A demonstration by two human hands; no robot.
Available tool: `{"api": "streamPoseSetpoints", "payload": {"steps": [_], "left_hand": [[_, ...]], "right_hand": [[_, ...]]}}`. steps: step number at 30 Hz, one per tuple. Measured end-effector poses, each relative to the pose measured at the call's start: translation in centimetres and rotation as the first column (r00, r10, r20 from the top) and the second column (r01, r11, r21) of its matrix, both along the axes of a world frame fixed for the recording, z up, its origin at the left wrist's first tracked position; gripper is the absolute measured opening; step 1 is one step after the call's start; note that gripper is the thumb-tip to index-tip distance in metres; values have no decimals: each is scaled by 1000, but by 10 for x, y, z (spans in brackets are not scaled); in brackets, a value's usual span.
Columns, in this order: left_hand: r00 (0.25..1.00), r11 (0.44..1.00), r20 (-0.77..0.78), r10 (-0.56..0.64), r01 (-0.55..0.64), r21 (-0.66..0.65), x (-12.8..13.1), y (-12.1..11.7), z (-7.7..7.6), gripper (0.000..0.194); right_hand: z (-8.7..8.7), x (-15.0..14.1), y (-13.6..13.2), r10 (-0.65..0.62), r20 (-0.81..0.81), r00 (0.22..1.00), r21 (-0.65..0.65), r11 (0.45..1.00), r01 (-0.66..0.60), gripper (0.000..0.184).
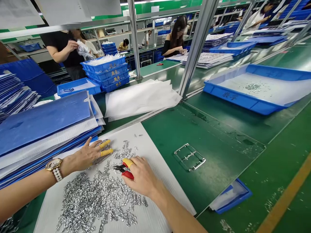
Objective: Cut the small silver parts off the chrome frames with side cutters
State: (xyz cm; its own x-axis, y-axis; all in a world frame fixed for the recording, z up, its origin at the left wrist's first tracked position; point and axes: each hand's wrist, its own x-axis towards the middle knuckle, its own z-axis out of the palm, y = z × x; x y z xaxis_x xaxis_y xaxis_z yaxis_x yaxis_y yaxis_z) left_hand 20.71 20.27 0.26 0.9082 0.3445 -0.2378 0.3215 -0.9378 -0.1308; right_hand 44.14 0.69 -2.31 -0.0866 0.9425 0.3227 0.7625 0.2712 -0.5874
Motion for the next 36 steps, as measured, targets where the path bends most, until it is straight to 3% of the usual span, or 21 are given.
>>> {"api": "streamPoseSetpoints", "payload": {"steps": [6, 10, 13, 15, 17, 19, 21, 23, 26, 30, 33, 36], "left_hand": [[998, 996, 58, -26, 31, -78, 15, -6, 8, 84], [999, 996, 42, -16, 19, -82, 18, -7, 20, 90], [986, 986, 134, 103, -83, -143, 10, -8, 39, 91], [919, 946, 303, 252, -167, -280, -2, -10, 53, 88], [736, 836, 487, 471, -196, -513, -20, -17, 61, 87], [441, 634, 541, 716, -88, -768, -42, -29, 58, 83], [191, 407, 428, 883, 141, -903, -62, -48, 43, 74], [60, 245, 280, 958, 335, -910, -78, -70, 24, 69], [-44, 156, 152, 987, 432, -888, -87, -103, -2, 80], [-140, 102, 48, 989, 412, -905, -77, -130, -15, 87], [-229, 38, -97, 969, 524, -851, -66, -141, -19, 79], [-244, 13, -187, 952, 640, -768, -61, -150, -25, 65]], "right_hand": [[-4, 0, 0, -10, 16, 1000, 26, 1000, 10, 27], [-6, 1, 0, -16, 24, 1000, 15, 1000, 16, 22], [-5, 1, 0, -6, 21, 1000, 22, 1000, 6, 27], [-4, 0, 0, -13, 17, 1000, 37, 999, 12, 26], [-4, -1, 0, -30, 10, 999, 49, 998, 30, 22], [-6, -2, 0, -45, -1, 999, 55, 997, 45, 22], [-7, -3, 0, -51, -14, 999, 62, 997, 51, 28], [-8, -5, -1, -45, -21, 999, 72, 996, 47, 33], [-3, -14, -3, 2, 7, 1000, 61, 998, -2, 31], [18, -43, -5, 106, 93, 990, 0, 994, -107, 28], [37, -78, -6, 178, 172, 969, -32, 984, -175, 29], [47, -114, 0, 217, 268, 939, -61, 976, -208, 21]]}}
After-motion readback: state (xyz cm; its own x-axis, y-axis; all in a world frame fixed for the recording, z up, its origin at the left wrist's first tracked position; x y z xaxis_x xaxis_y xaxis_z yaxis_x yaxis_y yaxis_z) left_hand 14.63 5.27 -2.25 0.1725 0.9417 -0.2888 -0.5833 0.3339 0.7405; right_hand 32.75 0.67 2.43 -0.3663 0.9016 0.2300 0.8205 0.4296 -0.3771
